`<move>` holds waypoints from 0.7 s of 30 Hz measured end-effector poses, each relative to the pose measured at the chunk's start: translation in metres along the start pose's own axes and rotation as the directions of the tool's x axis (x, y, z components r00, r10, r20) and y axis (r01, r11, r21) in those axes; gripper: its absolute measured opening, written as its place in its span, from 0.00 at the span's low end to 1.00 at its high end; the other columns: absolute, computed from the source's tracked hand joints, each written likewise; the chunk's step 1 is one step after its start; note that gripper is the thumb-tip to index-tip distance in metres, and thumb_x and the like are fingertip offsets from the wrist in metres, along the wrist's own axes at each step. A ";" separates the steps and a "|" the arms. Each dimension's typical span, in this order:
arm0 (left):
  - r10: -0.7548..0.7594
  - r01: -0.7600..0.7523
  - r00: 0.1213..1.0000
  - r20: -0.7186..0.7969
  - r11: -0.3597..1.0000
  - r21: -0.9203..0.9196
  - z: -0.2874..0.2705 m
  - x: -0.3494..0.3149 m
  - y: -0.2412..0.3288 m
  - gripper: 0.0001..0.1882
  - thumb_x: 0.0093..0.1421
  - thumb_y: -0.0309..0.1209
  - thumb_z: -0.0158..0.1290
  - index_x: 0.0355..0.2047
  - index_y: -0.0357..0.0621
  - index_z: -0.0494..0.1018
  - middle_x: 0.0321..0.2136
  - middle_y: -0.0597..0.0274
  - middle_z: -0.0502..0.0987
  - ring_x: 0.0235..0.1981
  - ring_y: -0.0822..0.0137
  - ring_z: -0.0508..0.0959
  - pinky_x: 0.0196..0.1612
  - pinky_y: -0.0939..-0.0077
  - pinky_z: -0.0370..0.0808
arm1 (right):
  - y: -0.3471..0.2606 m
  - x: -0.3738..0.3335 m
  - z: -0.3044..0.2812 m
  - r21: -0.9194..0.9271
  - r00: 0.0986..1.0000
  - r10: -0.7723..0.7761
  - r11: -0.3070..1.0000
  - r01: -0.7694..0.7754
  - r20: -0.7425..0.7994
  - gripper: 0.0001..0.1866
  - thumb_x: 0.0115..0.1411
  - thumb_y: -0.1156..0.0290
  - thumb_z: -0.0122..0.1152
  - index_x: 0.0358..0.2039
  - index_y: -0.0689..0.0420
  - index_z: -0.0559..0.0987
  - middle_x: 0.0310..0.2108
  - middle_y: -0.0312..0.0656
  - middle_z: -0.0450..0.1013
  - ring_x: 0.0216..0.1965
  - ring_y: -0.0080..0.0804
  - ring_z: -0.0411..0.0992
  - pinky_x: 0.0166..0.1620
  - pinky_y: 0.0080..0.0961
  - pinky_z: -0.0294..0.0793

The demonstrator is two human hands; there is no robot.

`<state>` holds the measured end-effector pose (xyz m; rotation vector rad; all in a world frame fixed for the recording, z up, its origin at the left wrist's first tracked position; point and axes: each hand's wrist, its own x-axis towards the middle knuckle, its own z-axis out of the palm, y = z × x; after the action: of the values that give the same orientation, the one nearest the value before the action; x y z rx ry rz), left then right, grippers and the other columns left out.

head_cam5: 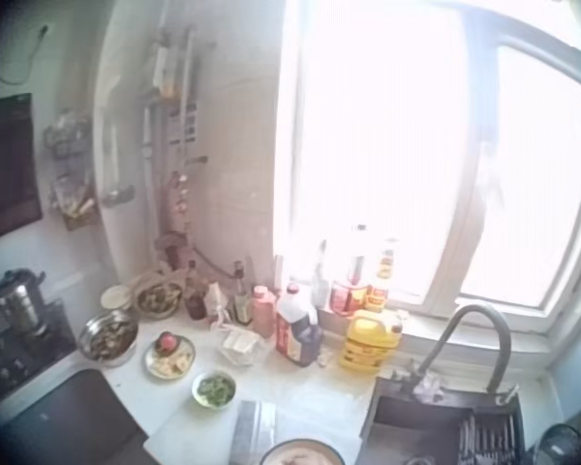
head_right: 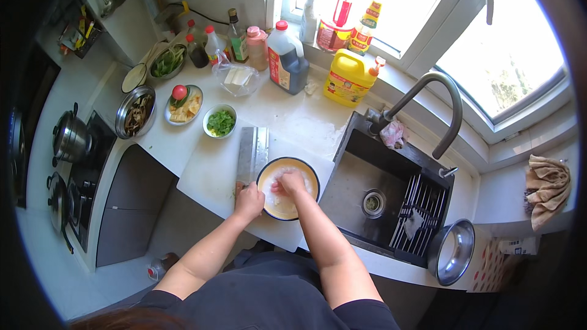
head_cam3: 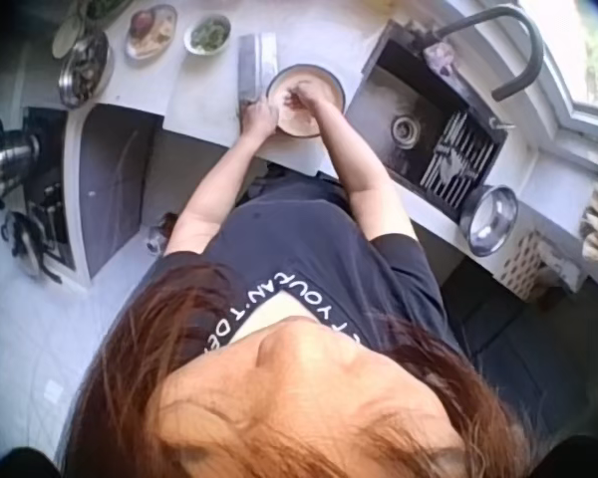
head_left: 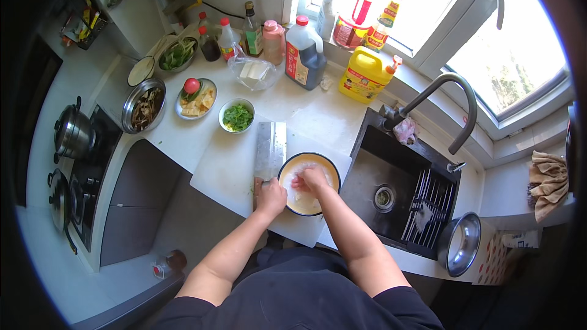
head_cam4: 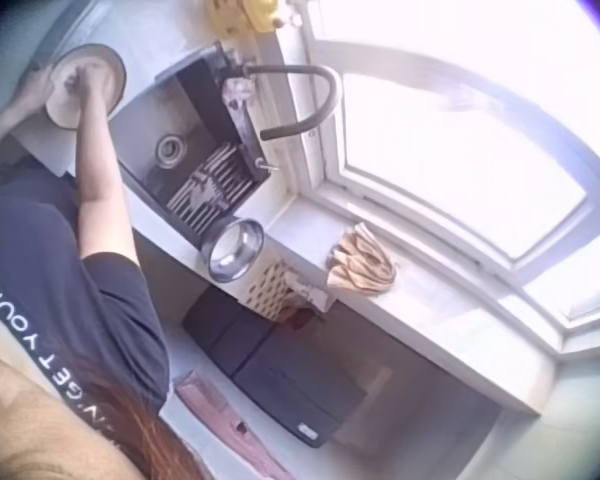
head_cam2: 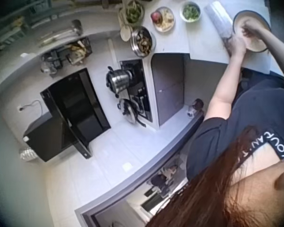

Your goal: The person kneads dough in a bowl by hand and then takes the bowl to the sink to rinse it.

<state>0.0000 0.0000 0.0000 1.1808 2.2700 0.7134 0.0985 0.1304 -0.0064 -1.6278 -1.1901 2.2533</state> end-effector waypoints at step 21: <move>-0.108 0.108 0.994 0.032 0.994 0.015 -0.008 0.002 0.014 0.13 0.53 0.30 0.42 0.33 0.30 0.66 0.26 0.35 0.74 0.30 0.40 0.75 0.36 0.50 0.72 | -0.022 -0.028 -0.017 -0.768 0.824 -0.567 0.524 0.367 0.007 0.12 0.47 0.76 0.48 0.30 0.58 0.80 0.34 0.51 0.75 0.40 0.46 0.72 0.45 0.34 0.70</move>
<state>0.0020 0.0073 0.0150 1.0591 2.2948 0.6338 0.1175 0.1399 0.0267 -1.4149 -2.3291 1.1990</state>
